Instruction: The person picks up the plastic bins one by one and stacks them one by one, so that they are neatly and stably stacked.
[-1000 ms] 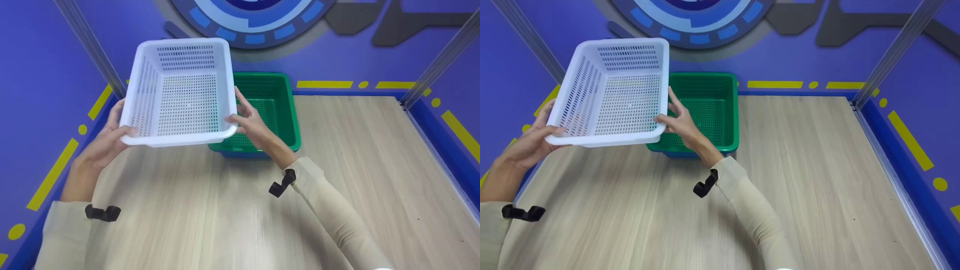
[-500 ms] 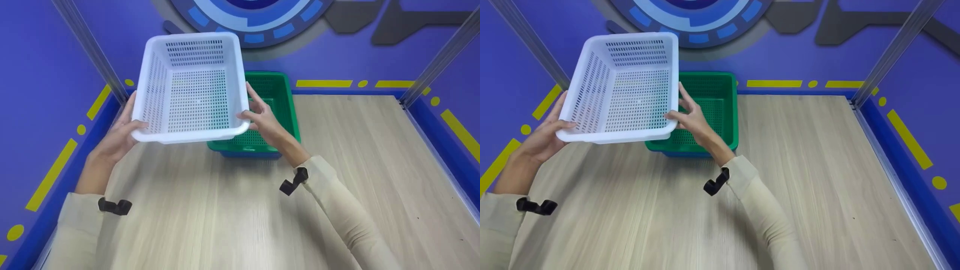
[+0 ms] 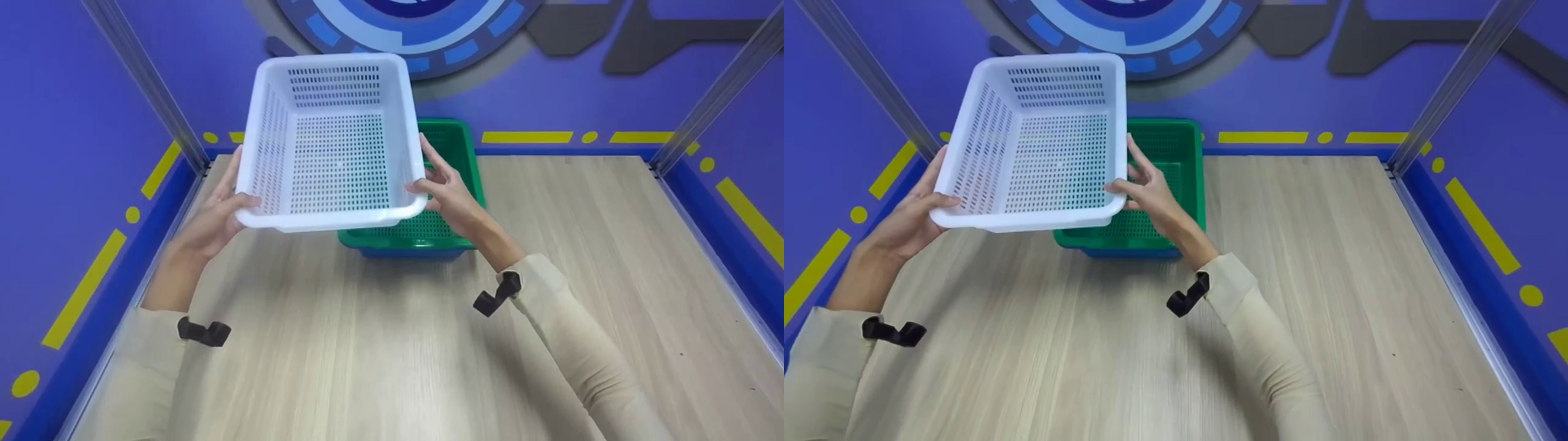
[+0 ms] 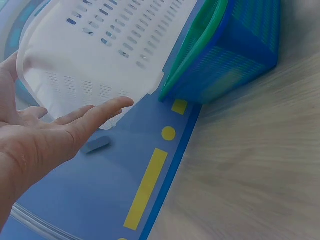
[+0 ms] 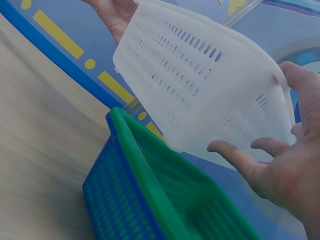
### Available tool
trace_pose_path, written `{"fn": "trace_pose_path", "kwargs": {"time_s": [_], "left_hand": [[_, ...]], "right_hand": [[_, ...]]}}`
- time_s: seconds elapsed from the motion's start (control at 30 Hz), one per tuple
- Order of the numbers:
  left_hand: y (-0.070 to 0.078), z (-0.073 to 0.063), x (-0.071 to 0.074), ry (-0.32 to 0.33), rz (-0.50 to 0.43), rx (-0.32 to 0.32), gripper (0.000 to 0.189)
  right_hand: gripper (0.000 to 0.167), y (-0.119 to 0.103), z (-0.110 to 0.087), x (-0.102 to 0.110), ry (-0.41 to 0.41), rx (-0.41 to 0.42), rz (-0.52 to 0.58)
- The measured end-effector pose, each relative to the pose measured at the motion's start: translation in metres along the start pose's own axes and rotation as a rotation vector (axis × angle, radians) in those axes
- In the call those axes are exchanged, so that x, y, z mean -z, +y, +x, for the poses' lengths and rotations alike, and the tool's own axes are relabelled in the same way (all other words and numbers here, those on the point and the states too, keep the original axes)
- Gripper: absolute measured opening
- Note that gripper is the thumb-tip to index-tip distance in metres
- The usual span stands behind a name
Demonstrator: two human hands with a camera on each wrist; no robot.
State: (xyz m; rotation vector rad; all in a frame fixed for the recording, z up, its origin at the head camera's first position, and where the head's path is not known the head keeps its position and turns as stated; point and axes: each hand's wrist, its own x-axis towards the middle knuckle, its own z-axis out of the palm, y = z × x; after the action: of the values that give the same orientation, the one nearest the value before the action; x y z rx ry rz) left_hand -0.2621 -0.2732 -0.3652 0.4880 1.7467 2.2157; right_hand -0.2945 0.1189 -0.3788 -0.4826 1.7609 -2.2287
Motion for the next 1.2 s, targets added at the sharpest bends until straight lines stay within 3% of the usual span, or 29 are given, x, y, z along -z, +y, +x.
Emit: {"fn": "trace_pose_path", "kwargs": {"time_s": [0.43, 0.9, 1.2], "left_hand": [[-0.007, 0.015, -0.020, -0.037, -0.009, -0.010, 0.095], [-0.017, 0.031, -0.041, -0.078, 0.028, 0.024, 0.097], [-0.024, 0.039, -0.053, -0.067, 0.056, 0.060, 0.101]], "right_hand": [[0.087, -0.010, -0.013, 0.028, -0.012, 0.021, 0.047], [0.088, -0.018, -0.032, 0.057, -0.004, 0.006, 0.011], [0.090, -0.020, -0.043, 0.075, -0.016, 0.010, -0.020]]}}
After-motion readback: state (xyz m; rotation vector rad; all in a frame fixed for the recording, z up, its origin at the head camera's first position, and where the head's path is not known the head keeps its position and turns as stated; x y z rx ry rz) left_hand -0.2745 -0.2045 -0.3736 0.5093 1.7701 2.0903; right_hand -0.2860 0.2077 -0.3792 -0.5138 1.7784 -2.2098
